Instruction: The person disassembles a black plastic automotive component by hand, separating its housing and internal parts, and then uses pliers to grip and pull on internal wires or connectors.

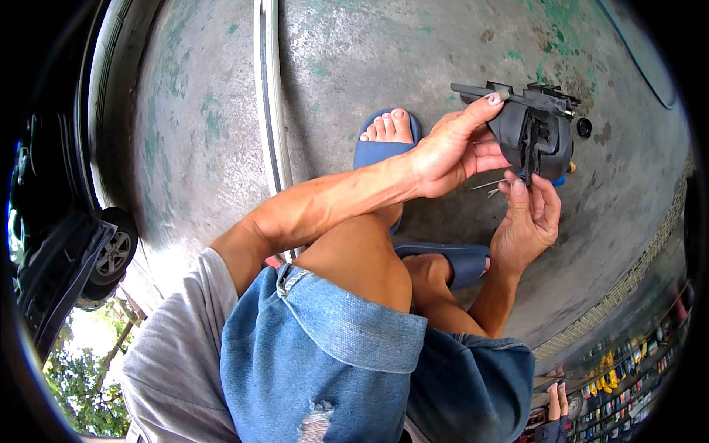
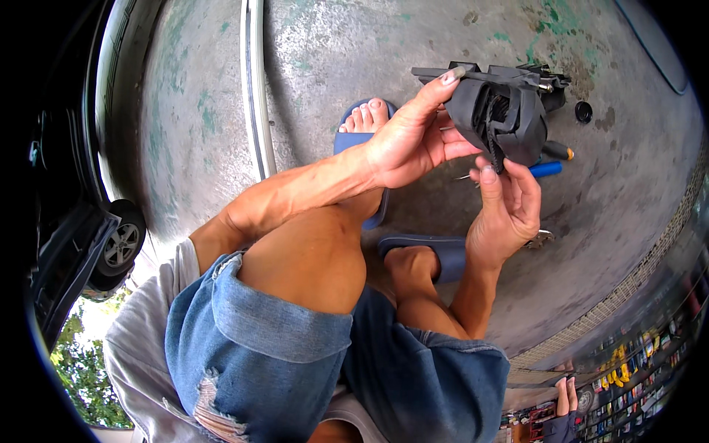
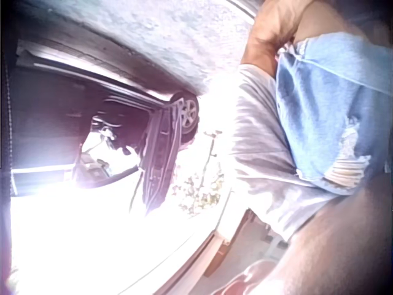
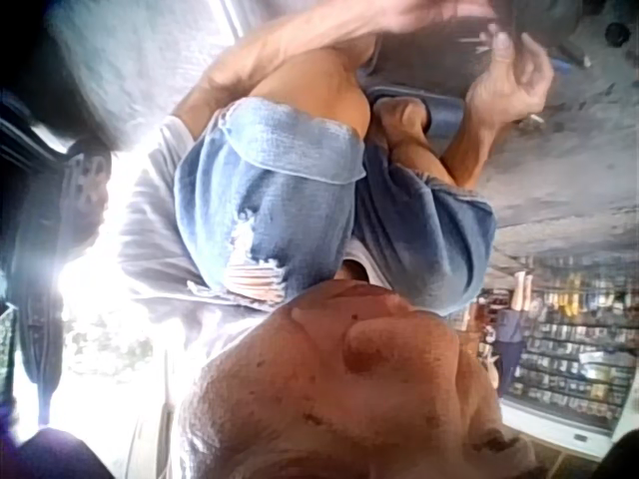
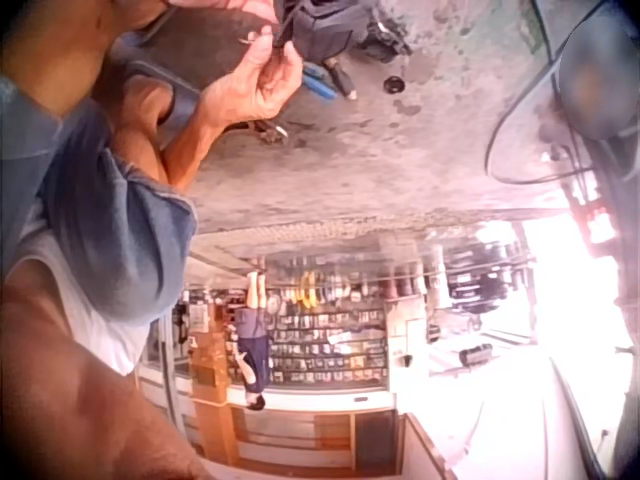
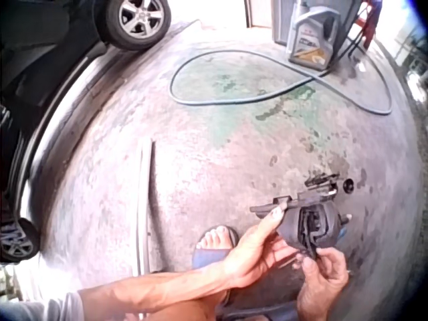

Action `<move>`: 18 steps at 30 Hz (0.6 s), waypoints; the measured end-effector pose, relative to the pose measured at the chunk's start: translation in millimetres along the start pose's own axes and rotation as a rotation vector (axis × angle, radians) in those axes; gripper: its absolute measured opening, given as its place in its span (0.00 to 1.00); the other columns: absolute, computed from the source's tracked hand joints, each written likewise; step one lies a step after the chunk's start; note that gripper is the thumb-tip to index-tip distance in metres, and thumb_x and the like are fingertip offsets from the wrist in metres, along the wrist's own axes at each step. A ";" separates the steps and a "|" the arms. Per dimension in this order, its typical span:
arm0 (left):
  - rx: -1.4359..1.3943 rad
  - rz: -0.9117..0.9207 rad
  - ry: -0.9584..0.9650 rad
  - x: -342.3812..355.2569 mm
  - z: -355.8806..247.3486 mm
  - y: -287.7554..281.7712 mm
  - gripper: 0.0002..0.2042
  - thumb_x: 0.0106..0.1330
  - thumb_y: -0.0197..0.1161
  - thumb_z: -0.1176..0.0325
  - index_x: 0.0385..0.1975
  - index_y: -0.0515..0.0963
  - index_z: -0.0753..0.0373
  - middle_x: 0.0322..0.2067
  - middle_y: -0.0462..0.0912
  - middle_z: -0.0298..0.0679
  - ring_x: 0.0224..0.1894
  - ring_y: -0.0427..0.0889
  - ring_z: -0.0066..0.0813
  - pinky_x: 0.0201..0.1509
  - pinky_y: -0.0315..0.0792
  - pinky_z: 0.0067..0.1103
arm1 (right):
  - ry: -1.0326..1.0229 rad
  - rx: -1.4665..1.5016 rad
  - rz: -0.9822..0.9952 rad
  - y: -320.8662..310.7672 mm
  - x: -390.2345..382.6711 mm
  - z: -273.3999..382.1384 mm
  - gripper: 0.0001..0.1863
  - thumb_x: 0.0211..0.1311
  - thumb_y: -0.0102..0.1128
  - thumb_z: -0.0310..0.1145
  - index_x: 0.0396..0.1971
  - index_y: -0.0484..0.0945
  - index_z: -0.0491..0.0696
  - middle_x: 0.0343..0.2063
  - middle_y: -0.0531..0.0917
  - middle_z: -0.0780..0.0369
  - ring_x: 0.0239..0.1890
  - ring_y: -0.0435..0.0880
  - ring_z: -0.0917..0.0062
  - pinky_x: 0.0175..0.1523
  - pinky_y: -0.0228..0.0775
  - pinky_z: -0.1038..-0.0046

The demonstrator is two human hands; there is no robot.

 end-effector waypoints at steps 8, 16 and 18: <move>-0.001 0.172 0.034 0.2 2.5 -2.3 0.22 0.72 0.57 0.51 0.57 0.72 0.60 0.54 0.79 0.35 0.56 0.76 0.25 0.63 0.69 0.29 | 0.194 0.322 0.213 -2.4 -5.7 -2.8 0.16 0.68 0.58 0.25 0.53 0.74 0.39 0.45 0.83 0.53 0.41 0.85 0.70 0.46 0.79 0.74; -0.096 0.230 -0.036 1.6 6.5 -2.1 0.23 0.70 0.62 0.54 0.57 0.72 0.64 0.54 0.79 0.39 0.57 0.77 0.29 0.65 0.68 0.33 | 0.395 0.524 0.148 -2.6 -1.3 -11.2 0.13 0.65 0.60 0.22 0.49 0.76 0.42 0.41 0.84 0.59 0.39 0.84 0.75 0.44 0.79 0.76; -0.144 0.213 -0.026 0.7 4.7 2.2 0.15 0.70 0.64 0.60 0.46 0.78 0.67 0.45 0.84 0.40 0.48 0.83 0.27 0.59 0.74 0.29 | 0.418 0.599 0.178 -7.3 -4.4 -14.2 0.14 0.66 0.56 0.19 0.51 0.76 0.40 0.44 0.83 0.57 0.42 0.83 0.73 0.47 0.79 0.78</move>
Point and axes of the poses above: each hand's wrist, its own x-axis towards the middle knuckle, its own y-axis out of the palm, z = x × y, the point moved 7 cm from there along x, towards the middle knuckle
